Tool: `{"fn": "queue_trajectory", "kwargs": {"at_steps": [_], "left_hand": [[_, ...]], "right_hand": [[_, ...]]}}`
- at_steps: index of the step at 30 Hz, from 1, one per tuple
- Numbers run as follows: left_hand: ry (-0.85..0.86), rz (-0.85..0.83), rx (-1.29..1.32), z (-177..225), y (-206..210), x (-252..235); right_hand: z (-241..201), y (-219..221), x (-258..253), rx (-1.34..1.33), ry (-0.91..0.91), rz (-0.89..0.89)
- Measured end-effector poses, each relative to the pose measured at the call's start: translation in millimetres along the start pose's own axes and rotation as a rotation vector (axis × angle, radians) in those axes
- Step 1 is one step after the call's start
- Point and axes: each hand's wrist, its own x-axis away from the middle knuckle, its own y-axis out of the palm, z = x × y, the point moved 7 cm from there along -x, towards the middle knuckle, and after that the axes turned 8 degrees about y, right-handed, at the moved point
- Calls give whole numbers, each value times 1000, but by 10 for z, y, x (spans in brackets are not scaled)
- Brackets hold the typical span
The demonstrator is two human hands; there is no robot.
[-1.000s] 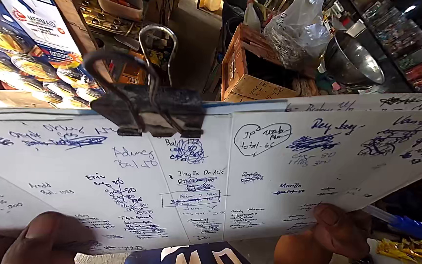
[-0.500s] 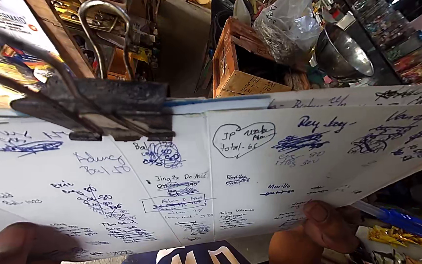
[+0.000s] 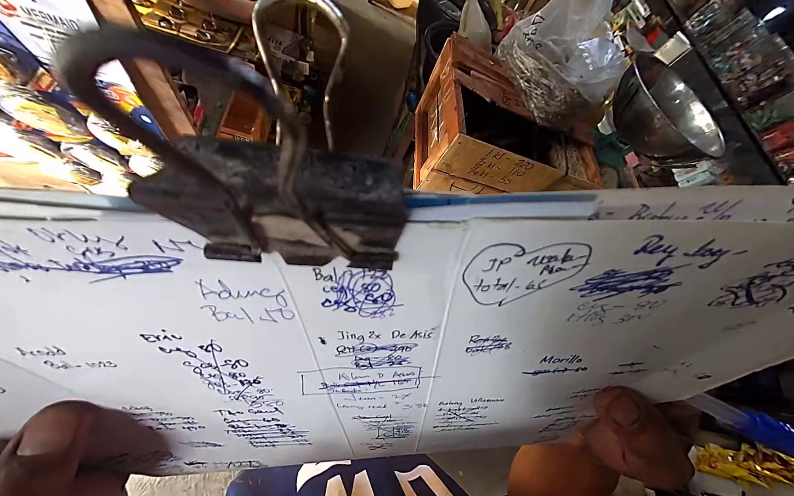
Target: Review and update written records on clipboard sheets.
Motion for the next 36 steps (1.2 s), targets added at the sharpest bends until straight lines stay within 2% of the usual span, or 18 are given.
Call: {"fn": "queue_trajectory", "kwargs": {"at_steps": [36], "left_hand": [[-37, 27, -1, -6, 31, -20]], "right_hand": [[-29, 2, 52, 40, 9, 13]]}}
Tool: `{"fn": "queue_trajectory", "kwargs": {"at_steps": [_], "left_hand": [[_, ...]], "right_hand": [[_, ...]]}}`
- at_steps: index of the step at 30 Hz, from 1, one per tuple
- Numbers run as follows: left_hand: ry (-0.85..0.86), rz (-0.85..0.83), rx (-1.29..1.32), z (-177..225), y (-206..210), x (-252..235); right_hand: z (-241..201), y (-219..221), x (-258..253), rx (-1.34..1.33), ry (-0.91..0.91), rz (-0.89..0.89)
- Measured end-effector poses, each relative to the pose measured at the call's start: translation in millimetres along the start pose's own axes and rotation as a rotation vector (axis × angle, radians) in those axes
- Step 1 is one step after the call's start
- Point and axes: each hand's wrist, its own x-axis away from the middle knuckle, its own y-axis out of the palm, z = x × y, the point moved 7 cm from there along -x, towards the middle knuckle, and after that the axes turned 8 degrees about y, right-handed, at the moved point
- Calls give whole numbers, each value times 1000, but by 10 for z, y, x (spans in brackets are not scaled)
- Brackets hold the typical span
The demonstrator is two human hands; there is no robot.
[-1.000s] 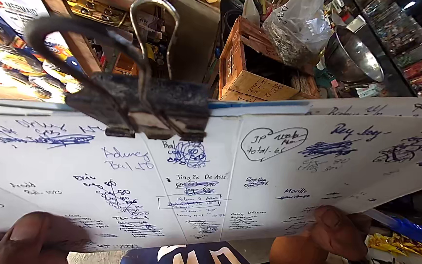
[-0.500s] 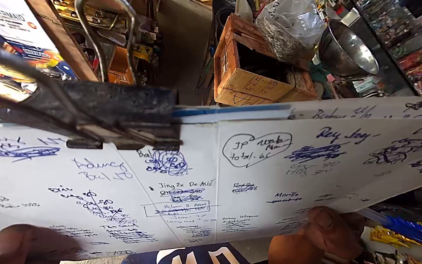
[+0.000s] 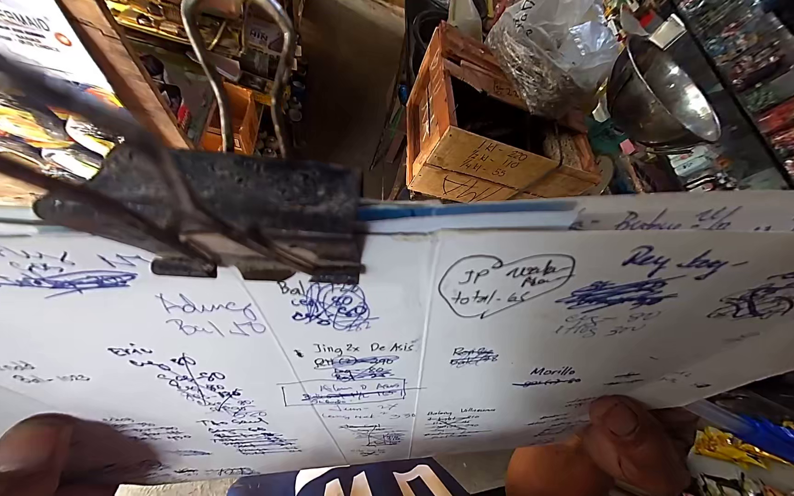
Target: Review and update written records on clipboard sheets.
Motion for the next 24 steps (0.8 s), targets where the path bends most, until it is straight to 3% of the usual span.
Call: {"fn": "queue_trajectory", "kwargs": {"at_steps": [24], "left_hand": [[17, -36, 2, -37, -18, -23]], "right_hand": [[-32, 54, 11, -29, 27, 21]]}}
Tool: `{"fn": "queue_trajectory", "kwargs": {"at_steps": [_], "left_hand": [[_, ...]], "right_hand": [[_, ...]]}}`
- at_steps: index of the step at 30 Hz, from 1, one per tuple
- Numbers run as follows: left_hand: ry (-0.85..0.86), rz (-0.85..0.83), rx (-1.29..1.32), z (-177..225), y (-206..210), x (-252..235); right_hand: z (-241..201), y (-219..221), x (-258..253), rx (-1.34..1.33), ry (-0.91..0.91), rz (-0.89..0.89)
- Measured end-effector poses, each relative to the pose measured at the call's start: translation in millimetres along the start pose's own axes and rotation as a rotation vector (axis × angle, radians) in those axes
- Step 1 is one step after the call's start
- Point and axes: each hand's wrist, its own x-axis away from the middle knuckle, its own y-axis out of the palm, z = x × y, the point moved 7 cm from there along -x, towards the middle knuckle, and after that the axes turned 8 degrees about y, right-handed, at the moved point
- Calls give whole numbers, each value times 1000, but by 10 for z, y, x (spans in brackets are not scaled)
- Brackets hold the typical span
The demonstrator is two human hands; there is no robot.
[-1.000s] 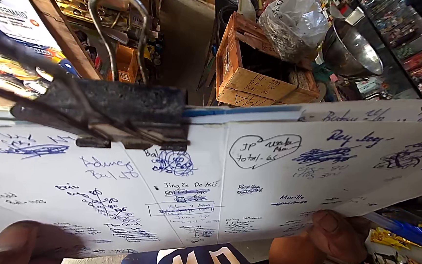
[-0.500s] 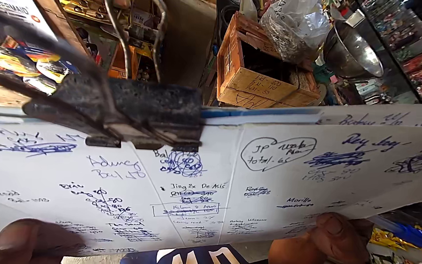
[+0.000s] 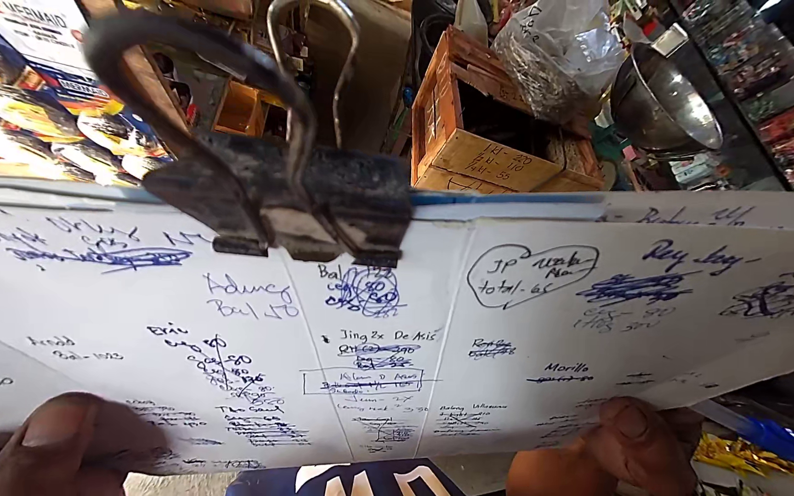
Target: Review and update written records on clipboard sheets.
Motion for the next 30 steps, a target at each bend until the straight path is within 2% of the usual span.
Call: {"fn": "queue_trajectory", "kwargs": {"at_steps": [7, 19, 26, 30], "left_hand": [[-21, 52, -3, 31, 13, -3], [8, 31, -24, 35, 15, 12], [2, 7, -21, -29, -36, 42], [-1, -3, 3, -57, -35, 44]], "right_hand": [[15, 7, 3, -33, 10, 8], [43, -8, 68, -115, 96, -8], [14, 14, 60, -67, 101, 0], [29, -11, 68, -50, 24, -26]]}}
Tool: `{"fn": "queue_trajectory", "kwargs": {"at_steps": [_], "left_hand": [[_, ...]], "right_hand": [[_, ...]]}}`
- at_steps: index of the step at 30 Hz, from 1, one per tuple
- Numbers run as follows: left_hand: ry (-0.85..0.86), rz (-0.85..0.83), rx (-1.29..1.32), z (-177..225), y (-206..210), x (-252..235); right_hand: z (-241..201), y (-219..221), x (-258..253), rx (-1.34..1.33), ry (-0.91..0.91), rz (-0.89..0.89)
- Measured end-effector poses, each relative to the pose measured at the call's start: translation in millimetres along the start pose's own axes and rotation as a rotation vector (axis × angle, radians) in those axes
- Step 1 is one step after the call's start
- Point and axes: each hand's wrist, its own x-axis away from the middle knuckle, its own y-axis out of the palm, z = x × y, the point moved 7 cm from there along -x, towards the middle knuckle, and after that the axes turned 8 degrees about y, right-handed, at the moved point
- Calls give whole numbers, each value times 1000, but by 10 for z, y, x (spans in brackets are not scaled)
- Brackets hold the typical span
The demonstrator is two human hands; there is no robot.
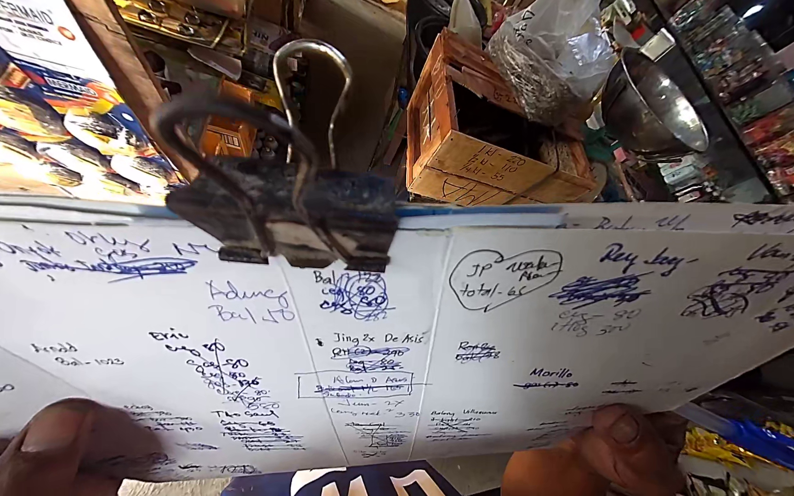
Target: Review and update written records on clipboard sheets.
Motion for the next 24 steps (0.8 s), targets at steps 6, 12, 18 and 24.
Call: {"fn": "queue_trajectory", "kwargs": {"at_steps": [6, 12, 18, 24], "left_hand": [[3, -18, 2, 14, 17, -17], [-22, 27, -7, 23, 3, 1], [0, -10, 0, 29, 6, -3], [-21, 31, 1, 27, 7, -2]], "right_hand": [[-8, 15, -12, 12, -40, -15], [1, -7, 11, -3, -30, -6], [15, -3, 11, -30, -38, -4], [30, -9, 4, -7, -32, 14]]}}
